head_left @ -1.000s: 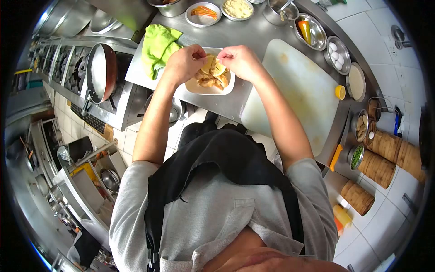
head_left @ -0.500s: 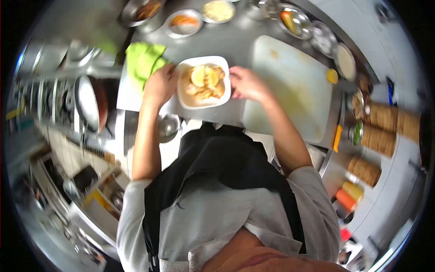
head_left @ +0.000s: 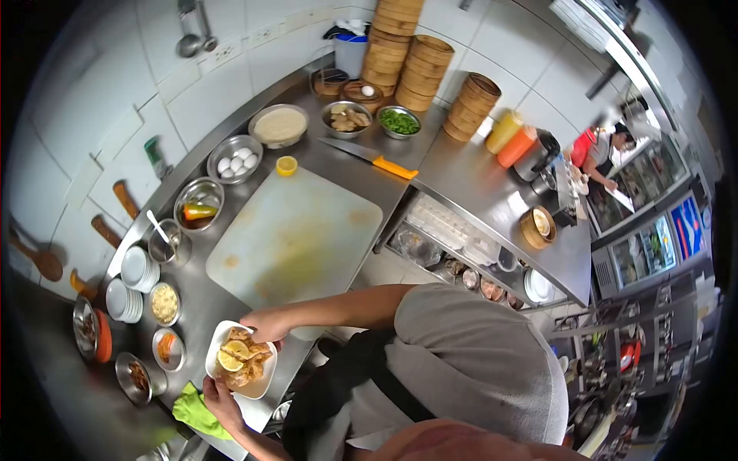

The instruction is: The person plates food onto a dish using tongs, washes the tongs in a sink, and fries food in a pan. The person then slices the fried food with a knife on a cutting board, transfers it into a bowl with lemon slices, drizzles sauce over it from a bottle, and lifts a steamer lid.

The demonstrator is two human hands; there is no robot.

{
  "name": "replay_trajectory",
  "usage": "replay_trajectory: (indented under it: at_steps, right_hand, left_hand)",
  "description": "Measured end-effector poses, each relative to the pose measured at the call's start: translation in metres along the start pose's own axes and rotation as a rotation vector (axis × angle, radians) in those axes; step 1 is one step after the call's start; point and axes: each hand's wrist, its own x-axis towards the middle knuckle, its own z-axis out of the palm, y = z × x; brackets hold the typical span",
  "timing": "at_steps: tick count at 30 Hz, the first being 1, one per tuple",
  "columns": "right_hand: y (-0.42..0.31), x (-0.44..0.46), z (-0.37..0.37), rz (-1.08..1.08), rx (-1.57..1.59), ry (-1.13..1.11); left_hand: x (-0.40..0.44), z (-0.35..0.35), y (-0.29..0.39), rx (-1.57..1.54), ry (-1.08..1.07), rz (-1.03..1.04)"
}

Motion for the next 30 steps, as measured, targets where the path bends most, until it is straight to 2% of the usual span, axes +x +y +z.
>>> replay_trajectory:
  at_steps: [3,6,8,10,12,16,19,22,24,25,27,28,30]
  right_hand:
    - [0.008,-0.037,-0.022,-0.035,-0.051,0.061]
    - [0.027,-0.087,-0.037,-0.08,0.167,0.19]
    - [0.05,-0.117,-0.047,-0.123,0.229,0.245]
    - [0.069,-0.16,-0.06,-0.154,0.143,0.349]
    - [0.062,-0.22,-0.061,-0.127,0.173,0.456]
    - [0.094,-0.31,-0.051,-0.053,0.17,0.768]
    - [0.143,-0.367,-0.04,0.023,0.217,0.93]
    - [0.176,-0.429,-0.02,0.043,0.326,1.062]
    - [0.197,-0.466,-0.004,0.053,0.375,1.145]
    - [0.208,-0.483,0.005,0.069,0.425,1.226]
    - [0.246,-0.516,0.022,0.109,0.48,1.279]
    - [0.262,-0.532,0.03,0.157,0.537,1.328]
    - [0.273,-0.563,0.051,0.14,0.586,1.39]
  left_hand:
    - [0.004,0.028,0.047,-0.1,-0.01,-0.011]
    - [0.013,0.052,0.073,-0.061,-0.169,0.02]
    - [0.016,0.081,0.096,-0.103,-0.19,0.083]
    - [0.02,0.104,0.105,-0.147,-0.238,0.131]
    - [0.019,0.129,0.113,-0.15,-0.307,0.161]
    - [0.006,0.18,0.133,-0.151,-0.47,0.197]
    - [-0.02,0.221,0.144,-0.119,-0.557,0.205]
    - [-0.046,0.274,0.139,-0.001,-0.667,0.28]
    - [-0.07,0.308,0.134,0.266,-0.771,0.359]
    - [-0.076,0.321,0.124,0.267,-0.769,0.362]
    - [-0.09,0.347,0.094,0.688,-0.971,0.472]
    - [-0.095,0.36,0.074,0.685,-0.968,0.47]
    - [-0.104,0.374,0.035,0.92,-1.074,0.432]
